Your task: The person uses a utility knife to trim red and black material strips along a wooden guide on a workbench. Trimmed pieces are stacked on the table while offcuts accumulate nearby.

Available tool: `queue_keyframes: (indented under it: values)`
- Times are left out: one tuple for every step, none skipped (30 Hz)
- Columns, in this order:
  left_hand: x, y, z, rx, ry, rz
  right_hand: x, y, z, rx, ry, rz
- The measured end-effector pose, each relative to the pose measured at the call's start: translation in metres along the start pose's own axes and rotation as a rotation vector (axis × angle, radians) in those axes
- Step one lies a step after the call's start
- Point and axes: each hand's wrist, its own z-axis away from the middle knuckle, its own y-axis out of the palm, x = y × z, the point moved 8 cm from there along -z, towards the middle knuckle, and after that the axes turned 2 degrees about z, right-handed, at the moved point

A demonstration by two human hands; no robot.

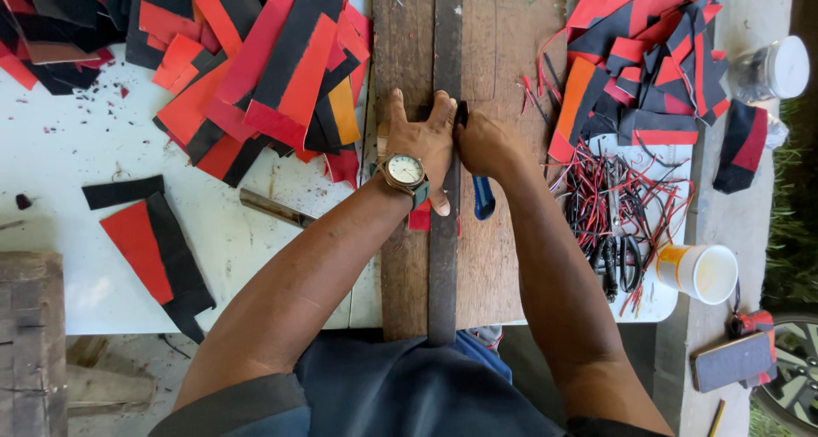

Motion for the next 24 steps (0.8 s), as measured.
queue_keyframes:
  values:
    - [0.000,-0.001,-0.001,0.006,-0.005,0.009,-0.002,0.001,0.002,-0.016,0.020,-0.060]
    - [0.000,-0.002,-0.001,0.013,-0.014,0.017,-0.004,0.004,0.005,-0.033,0.037,-0.119]
    - [0.001,-0.002,-0.001,0.018,-0.020,0.025,-0.006,0.007,0.010,-0.052,0.056,-0.178]
    - [0.000,-0.002,-0.001,0.026,-0.019,0.033,-0.008,0.013,0.015,-0.039,0.082,-0.174]
    - [0.001,-0.002,-0.001,0.032,-0.020,0.040,-0.009,0.018,0.020,-0.029,0.105,-0.169]
    - [0.000,-0.001,0.000,0.042,-0.018,0.051,-0.010,0.024,0.028,-0.014,0.131,-0.163]
    - [0.000,-0.001,0.000,0.030,-0.023,0.033,-0.009,0.030,0.038,-0.015,0.142,-0.178]
    - [0.000,-0.001,-0.001,0.017,-0.029,0.016,-0.008,0.035,0.047,-0.017,0.152,-0.193]
    - [-0.001,0.000,0.000,0.008,-0.032,-0.002,-0.006,0.040,0.057,-0.017,0.166,-0.210]
    - [-0.002,0.002,-0.001,0.022,-0.026,-0.015,-0.002,0.042,0.064,-0.033,0.140,-0.204]
    - [-0.003,0.004,-0.002,0.034,-0.019,-0.032,0.003,0.043,0.070,-0.052,0.115,-0.198]
    - [-0.003,0.006,-0.003,0.044,-0.013,-0.052,0.007,0.043,0.076,-0.075,0.088,-0.193]
    - [-0.003,0.007,-0.003,0.037,-0.019,-0.044,0.007,0.049,0.083,-0.045,0.125,-0.234]
    - [-0.003,0.008,-0.003,0.031,-0.021,-0.037,0.006,0.055,0.091,-0.013,0.164,-0.275]
    - [-0.001,0.007,-0.005,0.013,-0.032,-0.033,0.005,0.059,0.096,0.008,0.194,-0.312]
    - [0.003,0.005,-0.008,-0.004,-0.056,-0.044,0.006,0.060,0.101,-0.007,0.183,-0.301]
    - [0.005,0.004,-0.009,-0.013,-0.075,-0.044,0.008,0.063,0.109,-0.011,0.177,-0.288]
    - [0.004,0.005,-0.008,-0.012,-0.084,-0.044,0.008,0.068,0.117,-0.007,0.181,-0.283]
    - [0.004,0.006,-0.008,-0.008,-0.078,-0.032,0.010,0.071,0.122,-0.011,0.182,-0.282]
    - [0.003,0.006,-0.007,-0.003,-0.068,-0.027,0.014,0.075,0.126,-0.018,0.186,-0.286]
    - [0.002,0.006,-0.005,-0.001,-0.059,-0.022,0.017,0.076,0.129,-0.028,0.190,-0.288]
    - [0.001,0.007,-0.005,0.021,-0.050,-0.023,0.021,0.080,0.142,-0.023,0.187,-0.295]
    - [0.001,0.006,-0.004,0.037,-0.047,-0.024,0.029,0.084,0.158,-0.022,0.178,-0.297]
    - [0.001,0.007,-0.002,0.056,-0.046,-0.018,0.033,0.086,0.174,-0.015,0.167,-0.297]
